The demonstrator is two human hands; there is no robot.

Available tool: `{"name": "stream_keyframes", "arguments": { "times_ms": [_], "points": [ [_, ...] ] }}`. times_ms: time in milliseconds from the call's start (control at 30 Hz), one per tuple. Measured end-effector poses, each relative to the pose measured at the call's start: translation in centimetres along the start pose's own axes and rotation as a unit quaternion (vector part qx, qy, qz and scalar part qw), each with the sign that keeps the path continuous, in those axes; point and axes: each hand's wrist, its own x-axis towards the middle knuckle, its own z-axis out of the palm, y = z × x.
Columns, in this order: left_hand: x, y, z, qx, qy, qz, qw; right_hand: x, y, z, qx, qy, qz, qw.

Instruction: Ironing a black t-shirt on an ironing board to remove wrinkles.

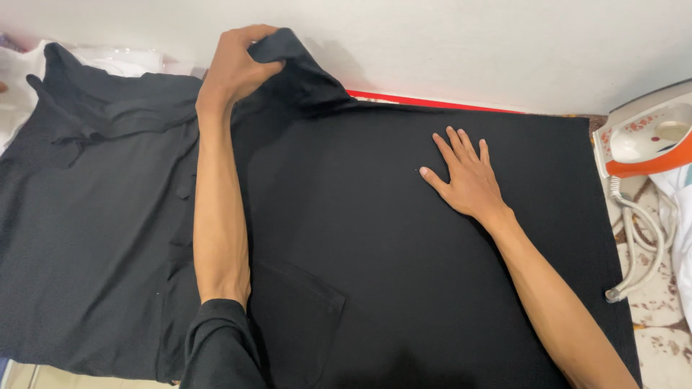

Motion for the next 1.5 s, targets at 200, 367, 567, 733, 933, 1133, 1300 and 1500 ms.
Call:
{"name": "stream_keyframes", "arguments": {
  "times_ms": [200, 367, 567, 733, 933, 1133, 1300, 1500],
  "points": [
    [0.3, 3.7, -1.2, -0.067, -0.186, 0.025, 0.98, -0.2, -0.1, -0.1, 0.006, 0.002, -0.001, 1.0],
    [-0.7, 9.7, -3.9, -0.071, -0.457, -0.039, 0.886, -0.1, 0.1, 0.1, 0.003, 0.005, -0.004, 1.0],
    [-0.9, 8.0, -3.8, 0.073, -0.363, -0.177, 0.912, -0.1, 0.2, 0.1, 0.001, 0.006, -0.008, 1.0],
    [-1.6, 4.4, -2.6, 0.023, -0.274, -0.382, 0.882, 0.0, 0.2, 0.2, -0.015, -0.012, 0.027, 0.999],
    [-3.2, 2.1, -3.0, -0.035, -0.241, -0.529, 0.813, -0.1, -0.1, 0.1, -0.015, -0.01, 0.031, 0.999],
    [-3.4, -1.2, -1.4, -0.036, -0.242, -0.461, 0.853, 0.0, -0.1, 0.0, -0.012, -0.01, 0.032, 0.999],
    [-2.7, -5.6, -0.3, 0.025, -0.174, -0.428, 0.886, 0.0, 0.1, 0.2, -0.016, -0.01, 0.03, 0.999],
    [-0.4, -6.0, 3.0, 0.245, -0.156, -0.301, 0.908, -0.1, -0.1, 0.0, -0.012, -0.011, 0.033, 0.999]
  ]
}}
